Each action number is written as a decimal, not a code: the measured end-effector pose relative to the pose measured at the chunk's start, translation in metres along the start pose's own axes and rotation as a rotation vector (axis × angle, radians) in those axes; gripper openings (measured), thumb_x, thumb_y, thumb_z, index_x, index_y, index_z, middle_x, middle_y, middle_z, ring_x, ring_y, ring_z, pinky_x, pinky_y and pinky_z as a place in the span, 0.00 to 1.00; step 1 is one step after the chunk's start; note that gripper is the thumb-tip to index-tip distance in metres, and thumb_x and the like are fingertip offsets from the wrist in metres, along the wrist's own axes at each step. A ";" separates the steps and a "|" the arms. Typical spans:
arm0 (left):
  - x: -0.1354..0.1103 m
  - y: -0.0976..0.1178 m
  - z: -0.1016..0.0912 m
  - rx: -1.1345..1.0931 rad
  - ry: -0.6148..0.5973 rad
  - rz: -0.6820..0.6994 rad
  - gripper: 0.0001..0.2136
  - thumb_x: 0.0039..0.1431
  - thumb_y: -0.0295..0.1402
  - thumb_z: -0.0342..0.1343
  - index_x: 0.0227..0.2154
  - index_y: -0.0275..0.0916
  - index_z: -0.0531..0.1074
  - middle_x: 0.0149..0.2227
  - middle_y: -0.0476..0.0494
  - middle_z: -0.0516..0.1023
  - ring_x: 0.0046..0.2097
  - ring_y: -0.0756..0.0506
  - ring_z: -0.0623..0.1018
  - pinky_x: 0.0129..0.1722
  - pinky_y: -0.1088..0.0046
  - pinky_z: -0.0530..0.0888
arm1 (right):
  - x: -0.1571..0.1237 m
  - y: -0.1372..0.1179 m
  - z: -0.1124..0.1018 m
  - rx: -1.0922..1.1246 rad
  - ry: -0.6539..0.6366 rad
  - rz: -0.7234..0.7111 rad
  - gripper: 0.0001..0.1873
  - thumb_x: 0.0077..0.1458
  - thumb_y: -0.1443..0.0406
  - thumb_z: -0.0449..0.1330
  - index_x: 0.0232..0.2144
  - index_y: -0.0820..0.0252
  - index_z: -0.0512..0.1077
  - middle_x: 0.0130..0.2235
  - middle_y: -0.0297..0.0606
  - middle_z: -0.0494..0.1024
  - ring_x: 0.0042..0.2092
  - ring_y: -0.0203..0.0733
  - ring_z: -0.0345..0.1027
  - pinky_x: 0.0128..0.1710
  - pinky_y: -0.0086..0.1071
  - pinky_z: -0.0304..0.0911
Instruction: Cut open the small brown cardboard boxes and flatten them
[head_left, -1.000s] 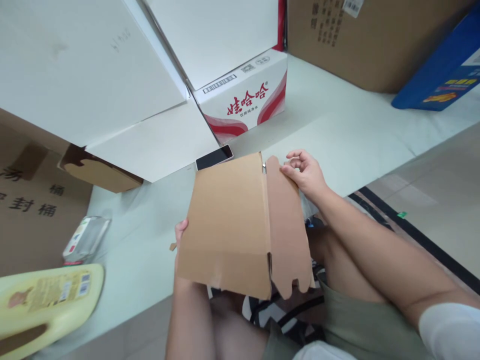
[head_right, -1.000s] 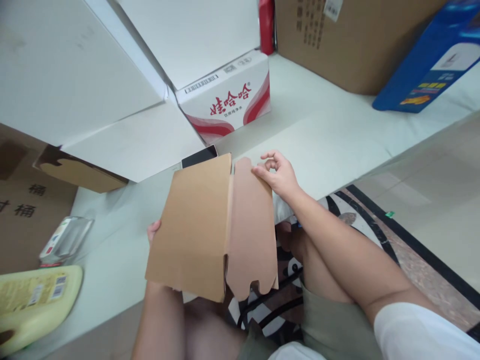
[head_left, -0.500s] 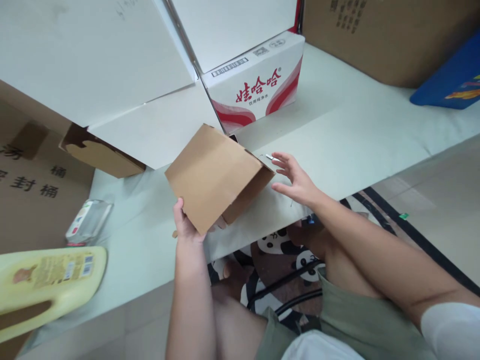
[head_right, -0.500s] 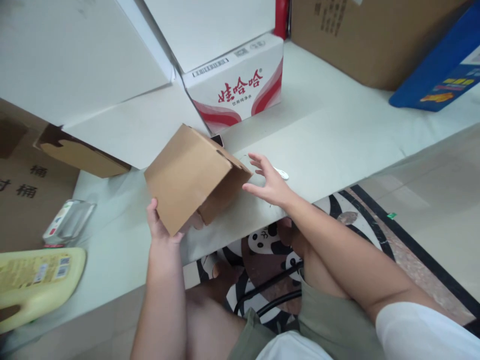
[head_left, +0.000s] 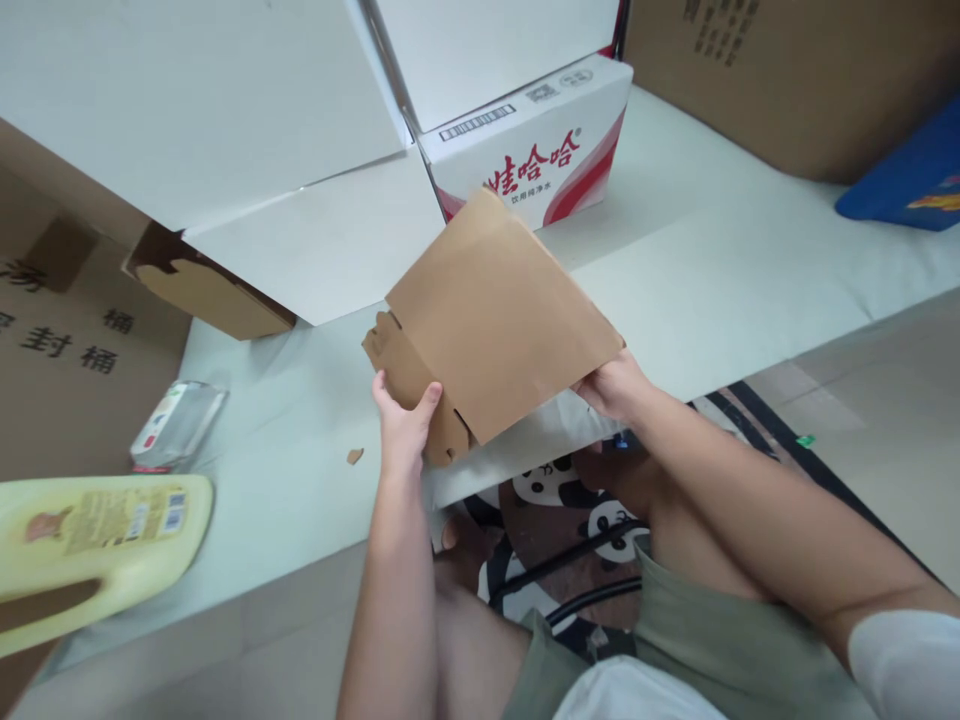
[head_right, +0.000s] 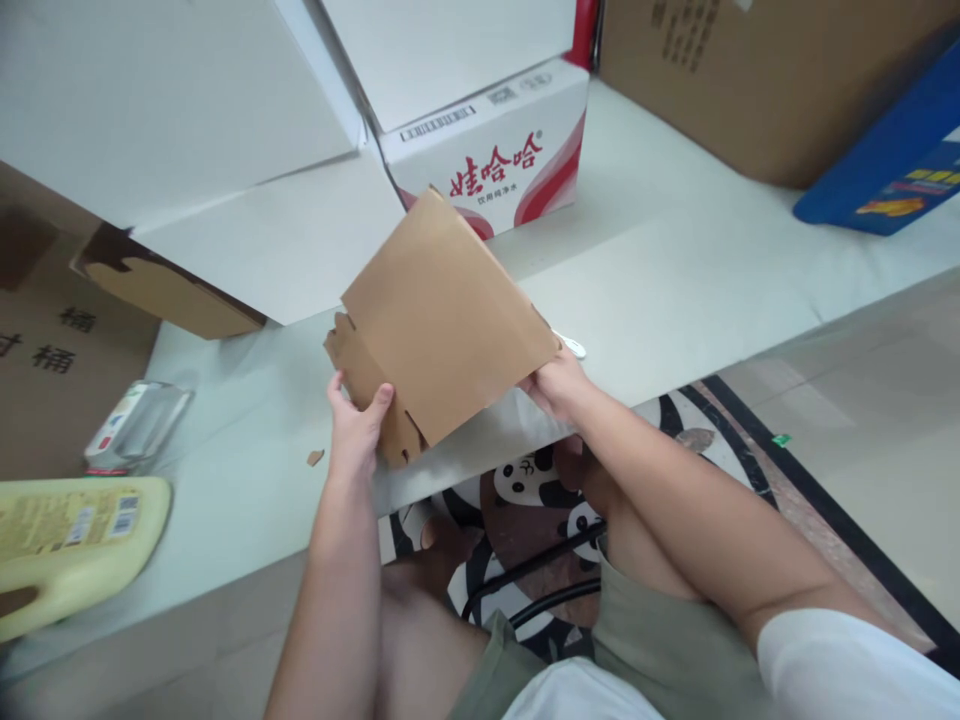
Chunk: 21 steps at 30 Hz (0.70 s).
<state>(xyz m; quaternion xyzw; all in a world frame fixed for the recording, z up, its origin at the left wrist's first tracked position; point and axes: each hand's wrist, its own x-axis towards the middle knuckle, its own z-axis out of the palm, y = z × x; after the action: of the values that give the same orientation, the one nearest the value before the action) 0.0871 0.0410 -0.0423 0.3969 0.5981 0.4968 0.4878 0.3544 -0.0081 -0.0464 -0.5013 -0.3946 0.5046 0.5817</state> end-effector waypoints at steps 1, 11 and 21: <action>0.000 0.000 0.000 0.013 0.027 0.007 0.49 0.34 0.40 0.79 0.60 0.51 0.58 0.59 0.38 0.73 0.60 0.41 0.75 0.52 0.69 0.76 | -0.001 -0.002 0.000 0.100 -0.003 0.058 0.22 0.48 0.47 0.66 0.43 0.47 0.72 0.42 0.36 0.82 0.46 0.49 0.76 0.45 0.46 0.75; 0.017 0.011 -0.029 -0.229 0.116 0.051 0.21 0.41 0.36 0.75 0.37 0.41 0.74 0.42 0.44 0.83 0.45 0.44 0.82 0.47 0.67 0.79 | 0.003 -0.016 -0.019 -0.222 -0.149 -0.005 0.25 0.37 0.53 0.75 0.38 0.53 0.77 0.40 0.36 0.82 0.45 0.52 0.75 0.49 0.47 0.71; 0.014 0.016 -0.040 -0.142 0.120 -0.057 0.17 0.42 0.32 0.73 0.36 0.40 0.75 0.37 0.44 0.84 0.38 0.44 0.83 0.40 0.66 0.80 | -0.003 -0.022 -0.034 -0.050 -0.253 0.185 0.22 0.50 0.52 0.68 0.45 0.54 0.77 0.49 0.42 0.82 0.48 0.48 0.78 0.49 0.44 0.73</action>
<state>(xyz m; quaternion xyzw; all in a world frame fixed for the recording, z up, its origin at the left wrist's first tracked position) 0.0451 0.0495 -0.0276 0.3137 0.6005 0.5467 0.4920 0.3909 -0.0167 -0.0306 -0.4823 -0.4292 0.6053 0.4657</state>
